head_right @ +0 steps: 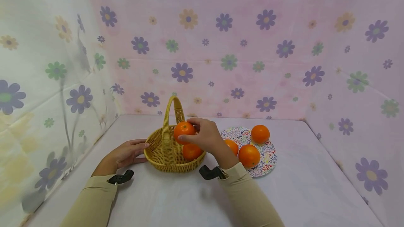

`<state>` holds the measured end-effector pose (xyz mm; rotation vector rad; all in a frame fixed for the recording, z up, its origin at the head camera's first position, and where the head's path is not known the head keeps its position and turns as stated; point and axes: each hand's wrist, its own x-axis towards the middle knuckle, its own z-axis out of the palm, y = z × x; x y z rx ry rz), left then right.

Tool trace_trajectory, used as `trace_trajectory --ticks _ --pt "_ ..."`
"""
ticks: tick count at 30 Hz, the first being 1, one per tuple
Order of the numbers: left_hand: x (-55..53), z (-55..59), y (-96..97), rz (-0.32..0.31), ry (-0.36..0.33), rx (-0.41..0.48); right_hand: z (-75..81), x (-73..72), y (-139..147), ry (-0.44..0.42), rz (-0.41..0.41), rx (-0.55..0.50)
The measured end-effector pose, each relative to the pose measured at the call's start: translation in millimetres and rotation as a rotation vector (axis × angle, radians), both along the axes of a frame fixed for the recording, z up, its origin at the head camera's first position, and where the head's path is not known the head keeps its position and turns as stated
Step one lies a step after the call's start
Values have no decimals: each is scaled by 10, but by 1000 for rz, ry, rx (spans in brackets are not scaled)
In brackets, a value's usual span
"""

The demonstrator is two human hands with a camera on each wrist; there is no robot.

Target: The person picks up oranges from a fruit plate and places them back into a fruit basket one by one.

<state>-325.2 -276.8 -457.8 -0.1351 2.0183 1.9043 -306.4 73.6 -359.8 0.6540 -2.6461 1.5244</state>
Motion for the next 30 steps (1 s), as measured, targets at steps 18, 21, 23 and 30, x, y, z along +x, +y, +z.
trace_trajectory --ticks 18,21,23,30 --pt "8 -19 -20 -7 13 9 -142 20 -188 23 64 115" --pt "12 -13 -17 -9 13 4 -181 12 -213 42 74 127" --pt "9 -9 -18 -6 11 3 -203 10 -230 46 86 127" --pt "-3 1 -12 -13 1 -1 -253 24 -266 75 111 132"
